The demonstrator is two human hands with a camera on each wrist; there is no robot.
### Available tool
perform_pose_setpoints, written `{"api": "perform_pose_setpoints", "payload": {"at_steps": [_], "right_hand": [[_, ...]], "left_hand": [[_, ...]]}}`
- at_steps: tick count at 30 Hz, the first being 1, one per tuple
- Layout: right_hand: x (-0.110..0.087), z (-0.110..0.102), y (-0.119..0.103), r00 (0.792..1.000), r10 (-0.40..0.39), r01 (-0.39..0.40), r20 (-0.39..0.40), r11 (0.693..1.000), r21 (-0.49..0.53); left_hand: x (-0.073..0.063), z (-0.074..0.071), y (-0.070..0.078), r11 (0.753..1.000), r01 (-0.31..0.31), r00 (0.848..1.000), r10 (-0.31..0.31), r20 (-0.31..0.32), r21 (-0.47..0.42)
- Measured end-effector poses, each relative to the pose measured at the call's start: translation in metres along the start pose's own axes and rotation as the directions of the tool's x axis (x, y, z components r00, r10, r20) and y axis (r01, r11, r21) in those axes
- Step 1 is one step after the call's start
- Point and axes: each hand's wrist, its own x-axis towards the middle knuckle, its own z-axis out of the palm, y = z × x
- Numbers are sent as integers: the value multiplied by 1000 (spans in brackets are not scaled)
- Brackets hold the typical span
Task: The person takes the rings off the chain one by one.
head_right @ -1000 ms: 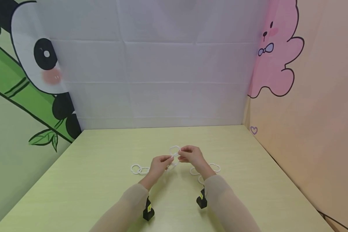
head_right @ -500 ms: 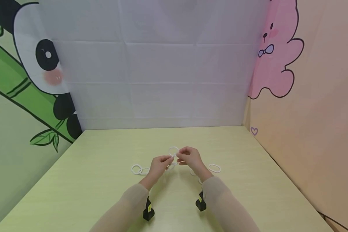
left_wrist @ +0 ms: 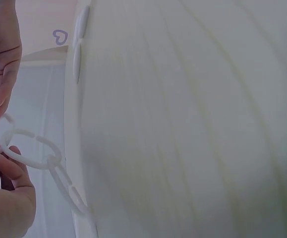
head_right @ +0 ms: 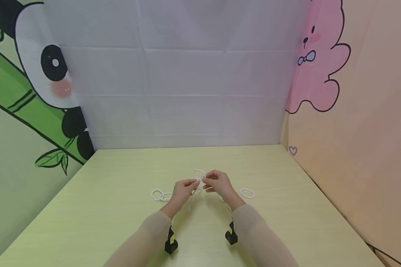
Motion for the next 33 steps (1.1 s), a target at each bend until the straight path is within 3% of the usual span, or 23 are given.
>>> {"api": "perform_pose_setpoints", "payload": {"at_steps": [6, 11, 18, 33], "right_hand": [[0, 0, 2, 1000, 15, -15, 7, 1000, 12], [-2, -3, 2, 998, 60, -62, 33, 994, 85], [2, -6, 8, 990, 132, -139, 47, 964, 228], [2, -10, 10, 976, 192, -218, 105, 901, 374]], "left_hand": [[-1, -1, 1, 1000, 4, 1000, -4, 4, -12], [-1, -1, 2, 1000, 9, 1000, -9, 16, -17], [1, 1, 1, 1000, 4, 1000, -4, 27, -10], [1, 2, 1, 999, 5, 998, -3, 56, -35]]}}
